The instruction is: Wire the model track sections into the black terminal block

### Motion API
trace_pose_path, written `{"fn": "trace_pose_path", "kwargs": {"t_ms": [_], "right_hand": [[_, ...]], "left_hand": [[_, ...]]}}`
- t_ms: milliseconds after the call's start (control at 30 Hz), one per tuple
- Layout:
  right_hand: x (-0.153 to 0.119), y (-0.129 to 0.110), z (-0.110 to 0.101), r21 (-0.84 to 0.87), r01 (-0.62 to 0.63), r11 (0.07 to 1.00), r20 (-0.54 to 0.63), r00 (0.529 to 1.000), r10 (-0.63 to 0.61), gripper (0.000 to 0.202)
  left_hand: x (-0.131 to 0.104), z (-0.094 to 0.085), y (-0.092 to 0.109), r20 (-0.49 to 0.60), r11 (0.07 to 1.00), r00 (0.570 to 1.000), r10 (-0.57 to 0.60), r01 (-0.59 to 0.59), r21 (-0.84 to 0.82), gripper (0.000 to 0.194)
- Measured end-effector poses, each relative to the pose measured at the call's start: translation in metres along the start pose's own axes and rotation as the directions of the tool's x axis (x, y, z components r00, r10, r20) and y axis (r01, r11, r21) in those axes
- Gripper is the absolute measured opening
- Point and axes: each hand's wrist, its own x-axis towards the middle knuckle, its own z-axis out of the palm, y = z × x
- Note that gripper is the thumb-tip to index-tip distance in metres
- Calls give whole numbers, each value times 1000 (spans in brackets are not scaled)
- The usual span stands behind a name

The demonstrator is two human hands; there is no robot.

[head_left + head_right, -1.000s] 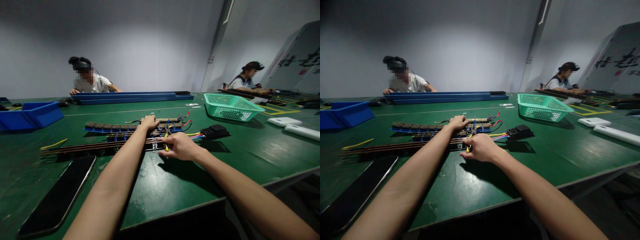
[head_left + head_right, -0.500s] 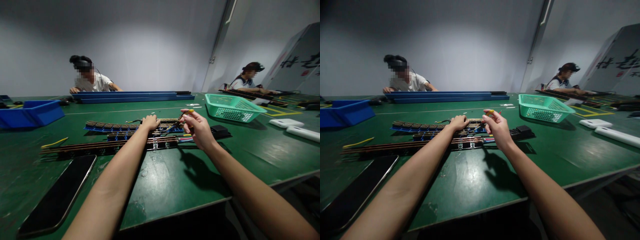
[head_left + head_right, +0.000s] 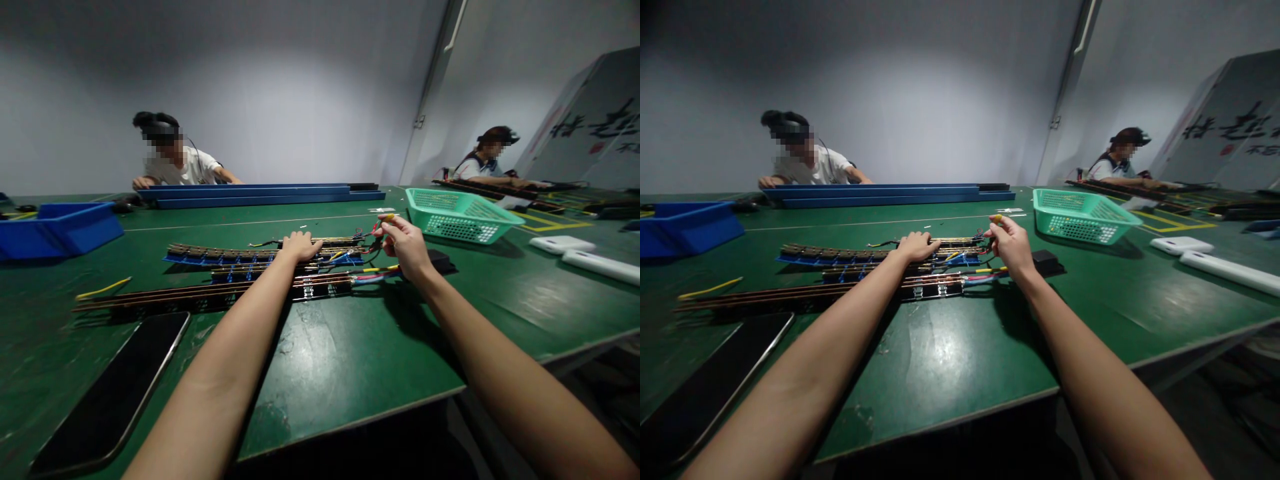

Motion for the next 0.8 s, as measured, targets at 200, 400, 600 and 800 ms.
{"fn": "trace_pose_path", "kwargs": {"t_ms": [200,400,600,800], "right_hand": [[-13,11,3,-484,407,775,434,880,-191,27],[-27,6,11,-604,576,551,616,776,-137,22],[-7,-4,-1,-374,350,859,99,936,-338,44],[37,0,-4,-279,321,905,-17,941,-339,42]], "left_hand": [[1,2,0,11,1000,1000,-11,11,13,69],[1,2,1,5,1000,1000,-16,16,5,67],[3,3,0,12,1000,1000,-12,12,10,66],[4,3,0,20,1000,1000,-9,9,13,66]]}}
